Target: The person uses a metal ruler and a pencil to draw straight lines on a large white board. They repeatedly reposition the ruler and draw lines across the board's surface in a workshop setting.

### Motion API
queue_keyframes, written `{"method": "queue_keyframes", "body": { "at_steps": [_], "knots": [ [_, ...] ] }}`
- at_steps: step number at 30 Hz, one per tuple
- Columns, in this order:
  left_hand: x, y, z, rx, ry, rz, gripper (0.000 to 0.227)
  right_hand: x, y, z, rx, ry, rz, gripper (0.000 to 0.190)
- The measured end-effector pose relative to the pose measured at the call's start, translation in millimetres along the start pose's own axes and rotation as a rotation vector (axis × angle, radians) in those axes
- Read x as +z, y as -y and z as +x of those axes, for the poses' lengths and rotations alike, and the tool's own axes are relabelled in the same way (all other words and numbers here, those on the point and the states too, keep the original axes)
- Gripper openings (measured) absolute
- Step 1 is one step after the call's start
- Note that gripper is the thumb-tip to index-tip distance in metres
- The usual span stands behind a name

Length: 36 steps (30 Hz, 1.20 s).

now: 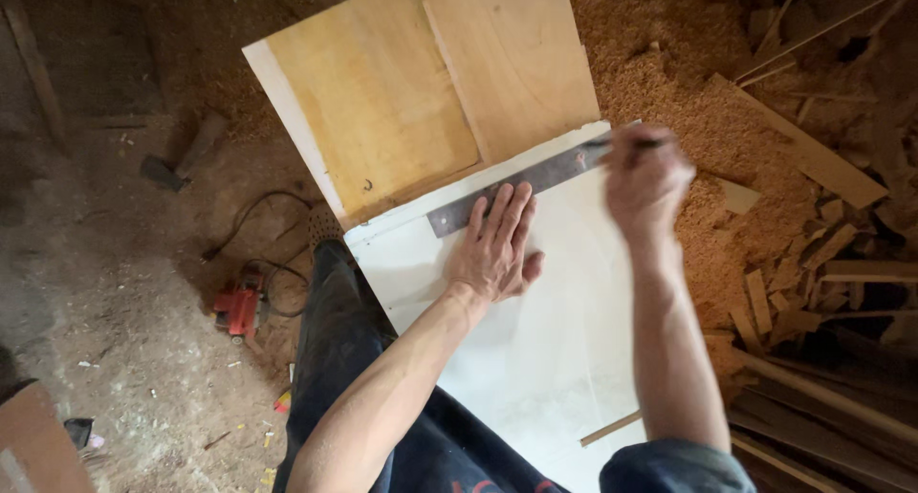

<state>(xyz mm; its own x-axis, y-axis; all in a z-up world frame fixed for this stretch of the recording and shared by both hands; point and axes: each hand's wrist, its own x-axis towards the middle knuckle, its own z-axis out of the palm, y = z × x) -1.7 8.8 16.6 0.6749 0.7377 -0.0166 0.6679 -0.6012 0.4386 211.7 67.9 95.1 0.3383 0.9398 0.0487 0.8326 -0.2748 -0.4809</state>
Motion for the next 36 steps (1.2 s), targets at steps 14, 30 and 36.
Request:
{"method": "queue_keyframes", "body": {
  "at_steps": [14, 30, 36],
  "knots": [
    [-19.1, 1.9, 7.2, 0.035, 0.217, -0.011, 0.084, 60.4, 42.8, -60.8, 0.282, 0.041, 0.213, 0.019],
    [-7.4, 22.4, -96.3, 0.531, -0.353, -0.454, 0.015, -42.6, -58.9, -197.7, 0.653, -0.305, 0.538, 0.042],
    [-29.9, 21.9, -144.6, 0.505, -0.228, -0.591, 0.009, 9.0, 2.6, -333.8, 1.032, -0.456, 1.056, 0.037]
  ]
}}
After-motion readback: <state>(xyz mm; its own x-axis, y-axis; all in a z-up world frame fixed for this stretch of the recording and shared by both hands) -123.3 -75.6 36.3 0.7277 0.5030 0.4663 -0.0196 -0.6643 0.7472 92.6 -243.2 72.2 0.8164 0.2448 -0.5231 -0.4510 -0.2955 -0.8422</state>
